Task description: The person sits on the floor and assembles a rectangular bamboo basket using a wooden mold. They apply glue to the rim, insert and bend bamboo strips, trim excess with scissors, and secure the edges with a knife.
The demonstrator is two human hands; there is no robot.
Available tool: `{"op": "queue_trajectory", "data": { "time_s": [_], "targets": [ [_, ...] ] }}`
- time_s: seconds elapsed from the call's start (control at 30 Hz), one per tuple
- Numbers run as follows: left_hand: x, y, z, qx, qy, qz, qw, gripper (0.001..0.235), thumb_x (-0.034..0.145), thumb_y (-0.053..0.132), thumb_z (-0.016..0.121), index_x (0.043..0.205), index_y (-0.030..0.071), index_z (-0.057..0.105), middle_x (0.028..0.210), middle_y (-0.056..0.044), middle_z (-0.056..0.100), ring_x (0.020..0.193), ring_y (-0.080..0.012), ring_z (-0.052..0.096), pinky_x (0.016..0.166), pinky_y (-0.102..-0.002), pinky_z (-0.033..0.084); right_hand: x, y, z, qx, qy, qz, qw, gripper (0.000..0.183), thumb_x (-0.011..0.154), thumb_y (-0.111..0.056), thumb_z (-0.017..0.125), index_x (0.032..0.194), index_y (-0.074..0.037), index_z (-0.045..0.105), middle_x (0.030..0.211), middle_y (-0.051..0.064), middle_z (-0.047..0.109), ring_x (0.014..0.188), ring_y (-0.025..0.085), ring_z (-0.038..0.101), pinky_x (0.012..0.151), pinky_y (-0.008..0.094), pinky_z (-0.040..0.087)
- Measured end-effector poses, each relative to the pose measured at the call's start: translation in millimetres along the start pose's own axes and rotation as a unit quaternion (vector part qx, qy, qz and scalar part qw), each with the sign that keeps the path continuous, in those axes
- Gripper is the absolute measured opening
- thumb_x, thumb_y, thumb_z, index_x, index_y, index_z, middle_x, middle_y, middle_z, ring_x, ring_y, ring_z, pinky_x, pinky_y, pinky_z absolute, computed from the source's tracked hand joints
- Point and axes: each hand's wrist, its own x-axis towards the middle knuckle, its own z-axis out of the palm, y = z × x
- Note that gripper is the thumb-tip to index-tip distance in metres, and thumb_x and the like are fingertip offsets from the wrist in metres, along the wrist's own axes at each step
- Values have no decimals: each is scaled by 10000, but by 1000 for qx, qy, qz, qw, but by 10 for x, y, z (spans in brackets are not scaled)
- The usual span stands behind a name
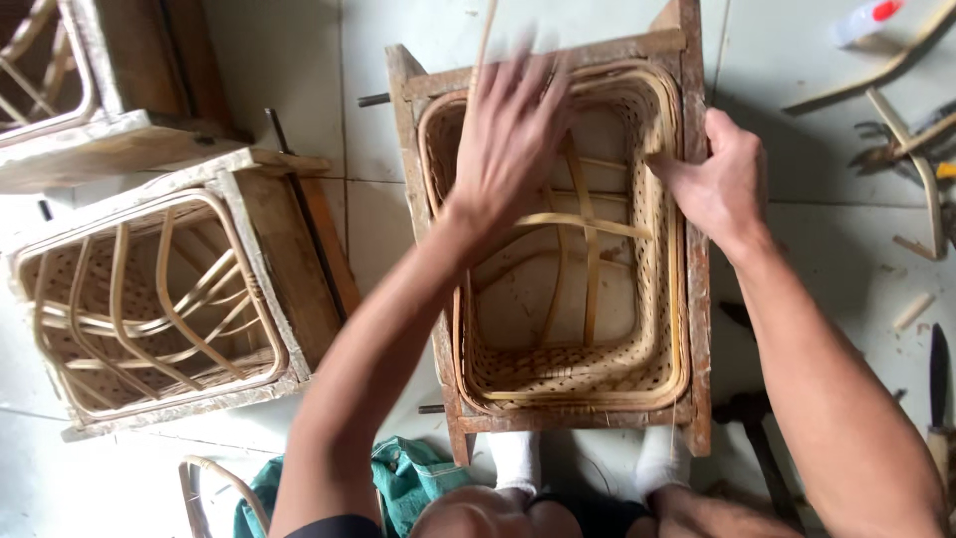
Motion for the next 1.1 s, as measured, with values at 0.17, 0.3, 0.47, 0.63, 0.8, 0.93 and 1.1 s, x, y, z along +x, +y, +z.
{"op": "queue_trajectory", "data": {
  "time_s": [0.17,0.3,0.47,0.63,0.8,0.93,1.1],
  "targets": [
    [523,-59,573,-30,-167,20,985,922,954,730,515,1477,-14,369,1046,-156,644,809,-216,630,685,-406,565,44,-145,47,-159,23,62,985,375,902,-75,809,1025,144,531,705,66,531,615,176,475,572,384,452],
    [438,-60,864,-7,-137,42,990,899,1011,773,450,1418,-28,433,1041,-139,628,797,-195,605,659,-381,547,258,-122,178,-184,46,102,977,598,819,-143,798,1281,89,499,736,75,580,594,193,573,652,399,565],
    [355,-41,791,0,-62,18,998,936,963,797,424,1390,-35,463,1021,-148,641,792,-207,622,643,-380,541,672,-28,201,-247,61,32,966,417,778,-139,804,1072,65,591,793,129,651,660,236,625,661,481,560],
    [387,-17,698,4,-89,32,995,871,969,802,420,1301,3,519,1065,-141,646,861,-231,633,702,-400,552,592,-29,68,-180,35,37,982,320,808,-191,790,949,36,615,803,116,665,716,245,621,692,433,547],
    [329,-19,653,42,20,26,999,818,990,781,410,1304,29,485,1115,-135,619,960,-247,630,820,-394,540,681,32,55,-165,17,-16,986,402,816,-248,809,1058,36,660,919,198,738,837,310,720,788,447,570],
    [204,-123,670,11,-90,-11,996,849,1002,764,470,1363,-4,497,1080,-134,641,914,-241,630,783,-419,537,759,136,204,-215,1,-51,975,668,798,-231,809,1338,81,572,921,283,719,868,416,708,831,477,563],
    [208,-164,754,14,-103,-18,994,873,982,765,470,1428,15,471,1122,-155,660,951,-257,648,841,-439,545,693,-51,273,-178,24,-38,983,734,757,-121,776,1400,93,494,1033,266,718,873,358,712,813,449,581]
  ]
}}
